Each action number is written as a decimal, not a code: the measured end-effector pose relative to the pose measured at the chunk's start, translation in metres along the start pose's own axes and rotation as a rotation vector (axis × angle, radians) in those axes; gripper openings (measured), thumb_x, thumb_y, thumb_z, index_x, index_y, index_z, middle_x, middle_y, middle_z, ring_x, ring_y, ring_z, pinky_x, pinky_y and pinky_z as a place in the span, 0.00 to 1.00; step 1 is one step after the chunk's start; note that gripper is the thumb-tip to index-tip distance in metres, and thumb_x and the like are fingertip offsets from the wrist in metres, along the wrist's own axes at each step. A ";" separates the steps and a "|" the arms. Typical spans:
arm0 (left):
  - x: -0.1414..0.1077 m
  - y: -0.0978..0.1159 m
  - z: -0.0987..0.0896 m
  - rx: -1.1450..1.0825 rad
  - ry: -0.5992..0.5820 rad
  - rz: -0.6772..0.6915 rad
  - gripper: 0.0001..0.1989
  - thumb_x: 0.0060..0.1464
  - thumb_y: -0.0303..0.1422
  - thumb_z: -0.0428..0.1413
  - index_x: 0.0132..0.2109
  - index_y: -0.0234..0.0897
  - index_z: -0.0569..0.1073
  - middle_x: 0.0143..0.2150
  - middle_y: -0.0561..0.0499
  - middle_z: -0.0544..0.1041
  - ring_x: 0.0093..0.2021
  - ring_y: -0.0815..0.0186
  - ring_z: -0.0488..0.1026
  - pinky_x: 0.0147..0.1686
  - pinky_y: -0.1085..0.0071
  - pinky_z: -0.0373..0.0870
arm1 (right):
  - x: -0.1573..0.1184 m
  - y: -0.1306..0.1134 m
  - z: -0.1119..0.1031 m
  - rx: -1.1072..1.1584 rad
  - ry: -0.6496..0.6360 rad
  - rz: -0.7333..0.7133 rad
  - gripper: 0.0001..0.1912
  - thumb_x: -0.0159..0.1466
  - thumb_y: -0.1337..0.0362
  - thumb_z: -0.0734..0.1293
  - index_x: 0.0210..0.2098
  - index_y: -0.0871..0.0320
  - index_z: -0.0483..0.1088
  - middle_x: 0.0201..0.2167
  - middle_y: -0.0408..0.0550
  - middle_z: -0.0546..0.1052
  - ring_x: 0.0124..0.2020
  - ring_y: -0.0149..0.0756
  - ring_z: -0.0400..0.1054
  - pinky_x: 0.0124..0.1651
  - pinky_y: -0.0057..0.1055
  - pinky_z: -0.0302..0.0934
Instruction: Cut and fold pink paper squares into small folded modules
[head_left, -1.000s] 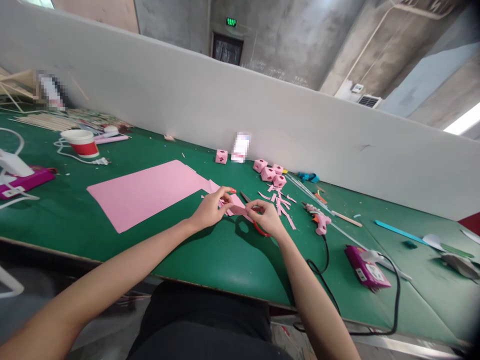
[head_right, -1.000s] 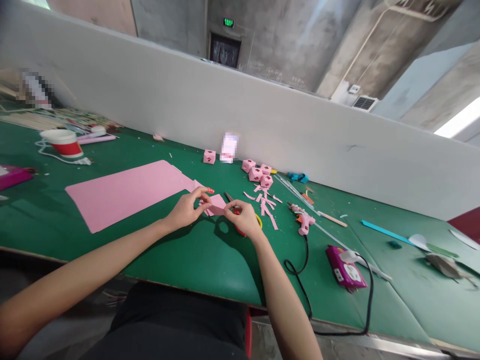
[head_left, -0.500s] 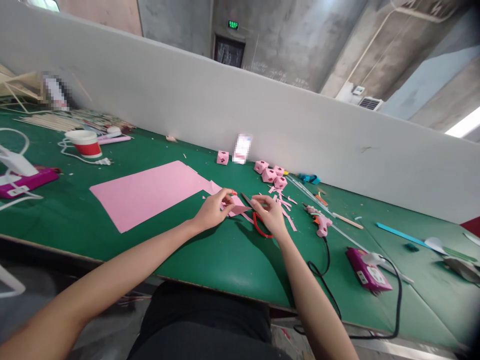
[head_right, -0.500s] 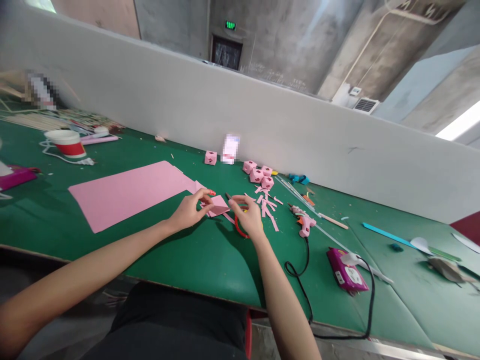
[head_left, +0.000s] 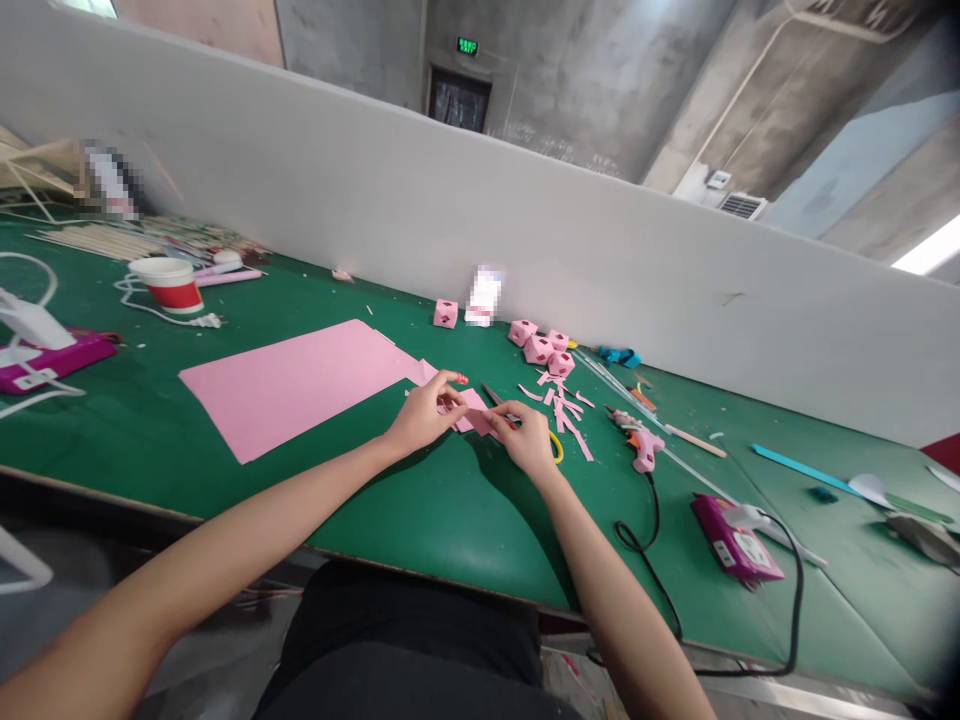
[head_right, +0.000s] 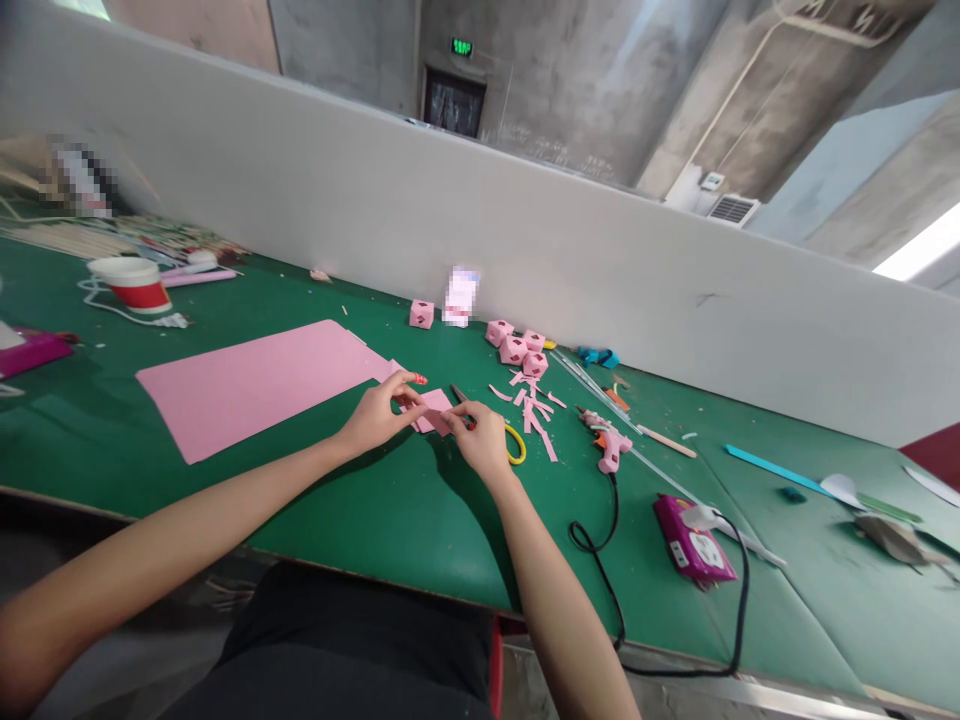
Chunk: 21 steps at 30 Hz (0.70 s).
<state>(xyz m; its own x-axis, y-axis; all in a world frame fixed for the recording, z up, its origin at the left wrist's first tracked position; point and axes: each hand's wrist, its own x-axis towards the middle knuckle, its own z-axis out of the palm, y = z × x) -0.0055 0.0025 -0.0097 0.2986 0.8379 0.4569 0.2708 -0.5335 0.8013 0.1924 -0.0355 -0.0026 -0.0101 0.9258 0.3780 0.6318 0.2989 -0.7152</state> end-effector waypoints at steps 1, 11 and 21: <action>0.001 -0.003 -0.002 0.001 0.019 -0.004 0.16 0.55 0.32 0.58 0.50 0.39 0.69 0.36 0.52 0.81 0.36 0.64 0.78 0.41 0.66 0.73 | 0.001 0.001 -0.001 0.003 0.020 0.013 0.11 0.63 0.56 0.67 0.29 0.54 0.77 0.30 0.46 0.81 0.34 0.41 0.74 0.40 0.34 0.64; 0.008 -0.021 -0.006 -0.040 0.137 -0.028 0.14 0.57 0.35 0.56 0.49 0.37 0.70 0.41 0.48 0.78 0.39 0.65 0.77 0.42 0.67 0.74 | 0.005 0.013 -0.011 0.050 0.179 0.112 0.13 0.60 0.54 0.66 0.28 0.56 0.75 0.28 0.47 0.80 0.32 0.41 0.72 0.38 0.35 0.63; 0.000 -0.006 0.003 -0.099 -0.090 -0.038 0.18 0.58 0.38 0.59 0.53 0.38 0.68 0.36 0.51 0.81 0.33 0.64 0.79 0.40 0.65 0.76 | -0.003 -0.002 0.009 0.022 0.005 0.012 0.10 0.62 0.56 0.67 0.32 0.54 0.76 0.33 0.46 0.81 0.36 0.40 0.73 0.41 0.34 0.64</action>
<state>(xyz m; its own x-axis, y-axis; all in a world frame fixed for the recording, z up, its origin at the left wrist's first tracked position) -0.0046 0.0049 -0.0154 0.3722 0.8409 0.3929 0.1934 -0.4843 0.8533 0.1837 -0.0368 -0.0077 0.0012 0.9283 0.3719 0.6145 0.2927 -0.7326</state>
